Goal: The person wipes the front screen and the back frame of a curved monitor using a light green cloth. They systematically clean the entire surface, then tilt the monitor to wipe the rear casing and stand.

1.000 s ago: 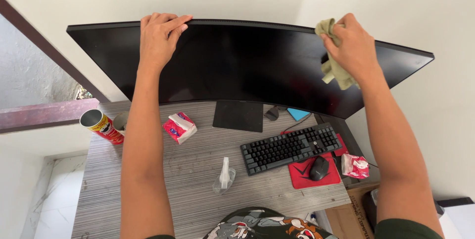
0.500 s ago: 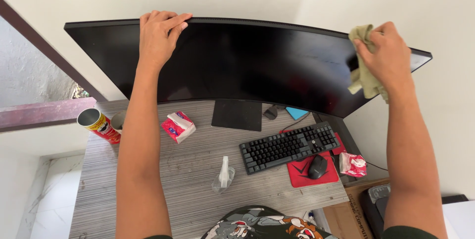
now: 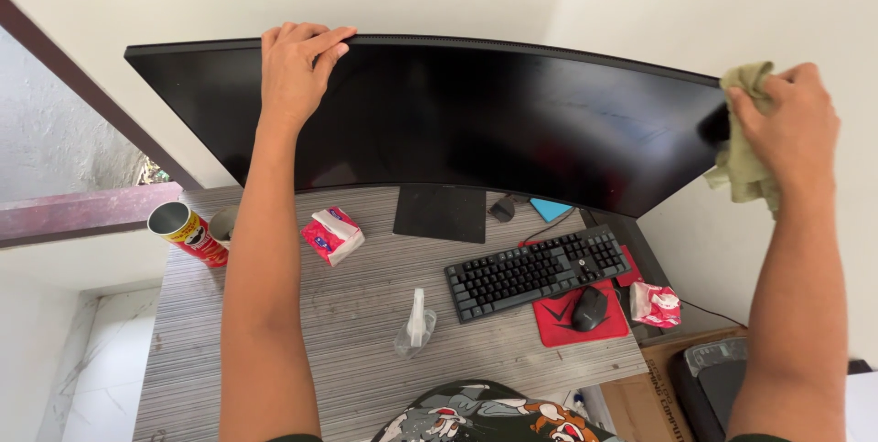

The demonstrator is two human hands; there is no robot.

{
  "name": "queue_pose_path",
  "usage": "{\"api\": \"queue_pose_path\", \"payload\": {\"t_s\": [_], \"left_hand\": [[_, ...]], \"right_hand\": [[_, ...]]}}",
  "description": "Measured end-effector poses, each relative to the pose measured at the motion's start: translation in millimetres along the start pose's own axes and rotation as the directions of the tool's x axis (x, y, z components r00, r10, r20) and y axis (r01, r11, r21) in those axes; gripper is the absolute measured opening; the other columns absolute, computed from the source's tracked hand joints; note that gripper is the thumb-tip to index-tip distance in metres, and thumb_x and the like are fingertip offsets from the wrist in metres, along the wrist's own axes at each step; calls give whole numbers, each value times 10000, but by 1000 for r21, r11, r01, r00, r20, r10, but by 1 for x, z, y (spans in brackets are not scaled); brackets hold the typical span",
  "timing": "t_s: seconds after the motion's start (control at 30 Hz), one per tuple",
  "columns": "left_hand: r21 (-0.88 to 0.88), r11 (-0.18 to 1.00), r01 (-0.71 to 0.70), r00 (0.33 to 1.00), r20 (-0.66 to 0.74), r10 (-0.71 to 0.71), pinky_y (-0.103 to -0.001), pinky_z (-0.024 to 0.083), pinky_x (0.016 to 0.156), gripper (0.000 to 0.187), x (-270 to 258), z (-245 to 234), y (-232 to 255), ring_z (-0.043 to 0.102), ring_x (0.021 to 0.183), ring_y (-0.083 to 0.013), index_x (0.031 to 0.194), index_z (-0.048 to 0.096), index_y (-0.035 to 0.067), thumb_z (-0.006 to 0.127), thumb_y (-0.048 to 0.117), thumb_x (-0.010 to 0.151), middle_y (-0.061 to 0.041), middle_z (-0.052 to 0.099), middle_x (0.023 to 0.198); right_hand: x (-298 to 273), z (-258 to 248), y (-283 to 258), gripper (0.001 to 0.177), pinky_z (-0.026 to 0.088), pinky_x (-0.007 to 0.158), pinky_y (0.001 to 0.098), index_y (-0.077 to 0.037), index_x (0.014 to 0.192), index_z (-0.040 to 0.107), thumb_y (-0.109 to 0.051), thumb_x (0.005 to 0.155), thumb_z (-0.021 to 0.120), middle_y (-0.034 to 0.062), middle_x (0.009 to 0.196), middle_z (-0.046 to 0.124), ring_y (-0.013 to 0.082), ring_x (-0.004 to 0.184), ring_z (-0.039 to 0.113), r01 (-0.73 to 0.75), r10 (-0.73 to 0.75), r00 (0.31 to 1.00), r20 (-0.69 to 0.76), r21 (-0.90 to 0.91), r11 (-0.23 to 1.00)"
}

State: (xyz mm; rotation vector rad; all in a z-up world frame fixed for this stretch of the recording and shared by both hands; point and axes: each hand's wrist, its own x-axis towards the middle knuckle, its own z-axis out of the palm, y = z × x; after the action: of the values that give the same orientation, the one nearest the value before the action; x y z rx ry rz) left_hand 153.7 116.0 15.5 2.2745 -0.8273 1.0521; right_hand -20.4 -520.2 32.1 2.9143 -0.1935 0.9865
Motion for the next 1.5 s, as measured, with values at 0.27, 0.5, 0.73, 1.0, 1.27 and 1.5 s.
{"api": "queue_pose_path", "payload": {"t_s": [0.27,0.5,0.73,1.0,1.27,1.5], "left_hand": [[28,999,-19,1000,18,18,-425,348,930,231,1,-3,1,570,945,-246,1264,780,194,615,187,1104,-40,707,1027],[-1,999,39,996,84,-39,-424,314,955,281,3,-3,3,556,995,-263,1271,758,209,555,242,1080,-39,725,1090],[180,984,-5,1000,-10,7,-445,337,915,366,4,7,5,561,927,-264,1202,768,212,464,408,1143,-54,710,1055],[199,980,15,1000,9,-18,-447,348,915,349,5,12,1,549,890,-274,1180,770,187,505,412,1139,-48,670,907],[204,979,-2,1000,0,2,-456,350,905,427,4,12,0,560,915,-286,1195,772,175,454,456,1150,-61,691,961],[184,983,-9,1000,-1,9,-437,343,920,407,4,11,0,563,930,-265,1195,780,173,481,445,1154,-46,696,974]], "right_hand": [[-7,30,75,377,487,994,478,115,1063,754,-218,1224,826,265,1165,537,419,1030,598,91,-89,988,-125,12,996],[2,1,15,491,374,979,544,215,1403,606,-268,1325,559,433,1295,648,561,1189,567,-95,133,961,-240,163,982],[45,-6,-199,83,480,673,448,-49,1138,707,-131,1137,697,124,1063,611,297,942,631,347,-231,789,-570,102,932],[59,71,-398,730,412,517,360,-295,1562,384,-231,976,815,26,1026,478,194,738,515,386,-270,756,-596,73,920],[63,61,-392,219,395,501,274,-25,1190,646,15,976,619,44,839,430,183,663,426,472,-435,600,-671,-143,870],[60,73,-321,310,453,550,301,-5,1275,555,-268,1123,618,50,854,467,206,698,489,397,-431,596,-677,-218,891]]}}
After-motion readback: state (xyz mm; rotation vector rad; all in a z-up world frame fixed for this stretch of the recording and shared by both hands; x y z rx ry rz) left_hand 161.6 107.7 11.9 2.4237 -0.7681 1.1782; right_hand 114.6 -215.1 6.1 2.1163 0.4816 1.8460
